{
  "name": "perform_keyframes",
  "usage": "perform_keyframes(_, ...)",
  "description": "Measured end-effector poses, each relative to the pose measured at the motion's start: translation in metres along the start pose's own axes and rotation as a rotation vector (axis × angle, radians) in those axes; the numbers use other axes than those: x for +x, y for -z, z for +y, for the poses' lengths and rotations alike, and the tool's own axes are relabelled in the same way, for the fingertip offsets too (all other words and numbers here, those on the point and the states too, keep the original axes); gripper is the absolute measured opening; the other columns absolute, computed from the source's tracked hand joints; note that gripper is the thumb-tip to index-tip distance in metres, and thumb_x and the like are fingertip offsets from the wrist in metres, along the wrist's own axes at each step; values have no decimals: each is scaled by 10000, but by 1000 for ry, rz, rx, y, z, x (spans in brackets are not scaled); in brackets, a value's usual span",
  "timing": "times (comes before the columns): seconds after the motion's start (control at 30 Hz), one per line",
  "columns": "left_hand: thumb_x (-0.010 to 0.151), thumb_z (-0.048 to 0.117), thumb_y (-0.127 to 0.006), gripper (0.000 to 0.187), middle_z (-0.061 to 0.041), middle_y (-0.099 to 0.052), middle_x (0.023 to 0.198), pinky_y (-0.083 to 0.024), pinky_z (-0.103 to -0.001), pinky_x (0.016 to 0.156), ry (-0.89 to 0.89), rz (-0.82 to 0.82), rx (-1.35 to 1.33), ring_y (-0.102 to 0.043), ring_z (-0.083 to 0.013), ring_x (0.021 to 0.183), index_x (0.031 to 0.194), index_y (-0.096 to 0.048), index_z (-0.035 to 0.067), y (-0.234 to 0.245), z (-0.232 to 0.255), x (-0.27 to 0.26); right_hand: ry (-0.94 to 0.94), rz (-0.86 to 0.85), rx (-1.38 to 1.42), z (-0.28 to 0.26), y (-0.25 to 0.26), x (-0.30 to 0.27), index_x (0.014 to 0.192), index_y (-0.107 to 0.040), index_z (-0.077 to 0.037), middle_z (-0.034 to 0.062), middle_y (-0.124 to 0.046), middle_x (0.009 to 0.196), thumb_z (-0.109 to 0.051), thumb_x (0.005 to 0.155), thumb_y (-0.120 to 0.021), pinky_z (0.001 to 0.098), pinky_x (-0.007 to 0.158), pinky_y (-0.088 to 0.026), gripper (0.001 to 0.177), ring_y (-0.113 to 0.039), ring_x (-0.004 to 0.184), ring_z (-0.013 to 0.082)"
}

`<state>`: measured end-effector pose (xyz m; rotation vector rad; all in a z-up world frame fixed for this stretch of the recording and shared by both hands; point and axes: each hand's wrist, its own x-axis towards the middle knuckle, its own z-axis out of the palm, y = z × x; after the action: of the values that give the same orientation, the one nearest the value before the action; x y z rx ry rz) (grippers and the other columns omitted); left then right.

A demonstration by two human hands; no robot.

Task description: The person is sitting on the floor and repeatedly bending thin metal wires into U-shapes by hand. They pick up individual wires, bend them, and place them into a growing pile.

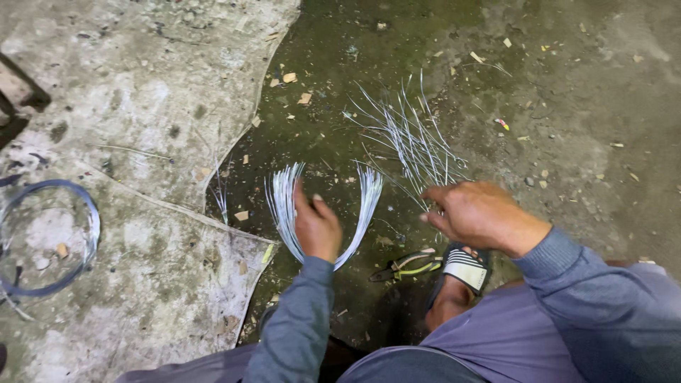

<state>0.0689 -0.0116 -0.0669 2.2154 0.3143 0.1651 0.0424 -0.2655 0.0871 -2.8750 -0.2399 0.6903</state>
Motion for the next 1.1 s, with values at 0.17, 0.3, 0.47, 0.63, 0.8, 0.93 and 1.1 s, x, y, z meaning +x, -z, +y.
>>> perform_keyframes(0.17,1057,127,-499,525,32,-457,708,-304,-262,462,167,81,-1056,-369,-72,557,1565,-370,159,70,61,16,69,-207,274,-17,-34,12,1204,-720,-161,141,-790,919,-611,1019,-424,418,791,-583,570,-763,858,277)
perform_keyframes(0.3,1078,145,-424,406,41,-390,687,-326,-247,479,165,109,-1226,-356,-67,547,1476,-470,83,98,88,-5,-385,-408,1217,-51,-76,15,1483,-379,-192,131,-752,1077,-523,991,-447,385,699,-629,597,-766,844,247)
perform_keyframes(0.47,1069,157,-413,380,39,-383,674,-335,-241,463,273,68,-1285,-364,-62,540,1431,-510,94,88,82,-42,-285,107,1781,-51,-109,34,1446,-479,-122,114,-691,907,-162,975,-553,316,577,-561,479,-687,687,184)
perform_keyframes(0.63,1079,177,-394,316,-14,-509,798,-446,-258,545,453,146,-1311,-488,-95,621,1364,-491,83,82,52,-46,-220,409,1424,-20,-105,47,1370,-608,-86,24,-605,730,-118,1031,-466,262,473,-446,369,-522,533,97)
perform_keyframes(0.8,1078,234,-398,311,2,-544,812,-352,-229,465,409,361,-1260,-417,-67,562,1354,-512,149,91,22,-22,-45,606,1176,-21,-87,36,1447,-561,-105,-28,-558,668,-123,1050,-515,221,494,-404,400,-474,555,37)
perform_keyframes(0.93,1107,222,-417,264,-2,-538,834,-351,-225,480,351,399,-1161,-431,-54,600,1289,-528,69,86,9,-14,27,666,912,-29,-70,20,1457,-578,-144,-31,-496,587,-111,1025,-568,249,457,-363,434,-433,513,36)
perform_keyframes(1.1,1108,236,-439,316,-102,-665,994,-453,-249,600,271,233,-1128,-556,-122,733,1291,-583,23,73,9,-14,249,594,624,-42,-68,0,1410,-626,-204,-15,-414,468,-118,970,-618,287,388,-343,448,-376,388,60)
